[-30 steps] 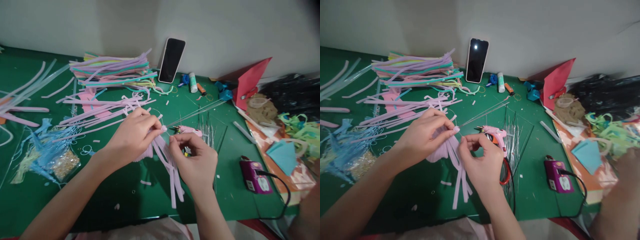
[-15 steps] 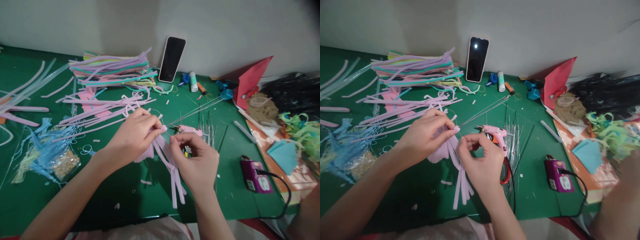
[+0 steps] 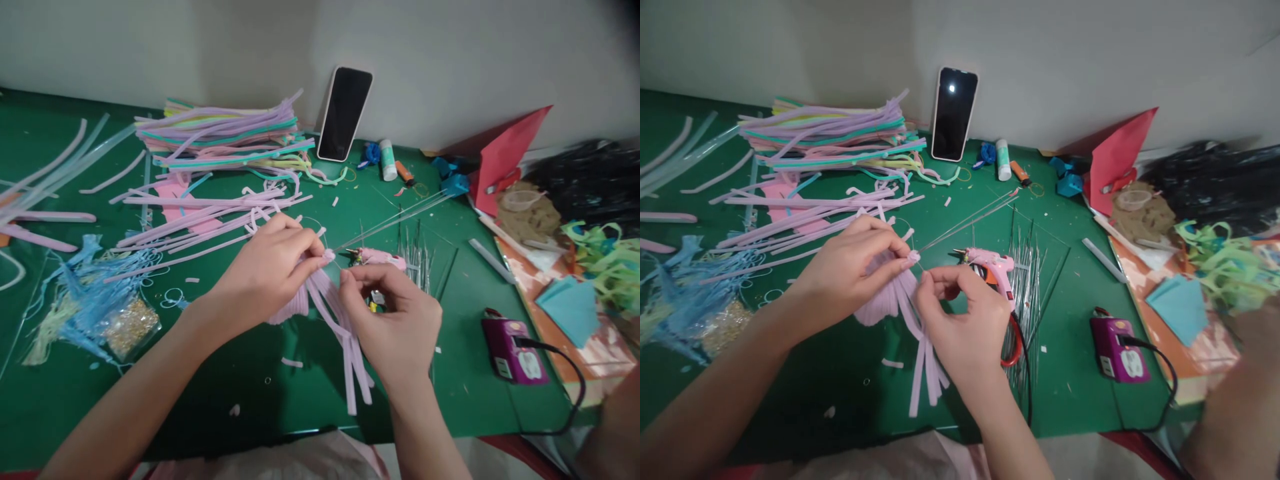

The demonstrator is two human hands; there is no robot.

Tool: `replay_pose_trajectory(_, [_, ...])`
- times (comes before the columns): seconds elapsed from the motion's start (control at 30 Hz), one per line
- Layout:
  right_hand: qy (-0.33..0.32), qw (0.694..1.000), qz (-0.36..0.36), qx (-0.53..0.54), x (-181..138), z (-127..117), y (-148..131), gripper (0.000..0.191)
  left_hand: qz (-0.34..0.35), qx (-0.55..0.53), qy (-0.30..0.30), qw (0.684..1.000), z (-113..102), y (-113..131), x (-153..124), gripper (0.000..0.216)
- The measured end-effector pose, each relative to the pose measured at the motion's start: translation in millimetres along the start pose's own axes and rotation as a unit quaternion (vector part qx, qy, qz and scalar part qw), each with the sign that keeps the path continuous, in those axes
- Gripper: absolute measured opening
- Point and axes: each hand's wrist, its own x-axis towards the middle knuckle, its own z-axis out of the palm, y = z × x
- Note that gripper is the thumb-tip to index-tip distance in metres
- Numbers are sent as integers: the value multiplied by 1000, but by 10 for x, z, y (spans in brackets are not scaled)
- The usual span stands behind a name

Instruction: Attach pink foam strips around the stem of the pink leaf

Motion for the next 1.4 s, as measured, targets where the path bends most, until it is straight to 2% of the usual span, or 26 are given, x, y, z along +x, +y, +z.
replay_pose_trajectory(0.3, [-18, 1000, 5, -15, 2, -9, -3, 8, 11, 8, 2, 1000, 22, 5, -2, 12])
replay_pose_trajectory(1.07, [11, 999, 45, 5, -19, -6, 5, 7, 8, 11, -5, 1000, 28, 47, 4, 14])
replay_pose_trajectory(1.3, [-23, 999, 50, -4, 18, -23, 23, 6, 13, 27, 0, 1000, 42, 42, -4, 13])
replay_pose_trajectory(1.4, [-68, 993, 80, 62, 64, -47, 39, 2, 32, 35, 5, 999, 50, 34, -8, 14])
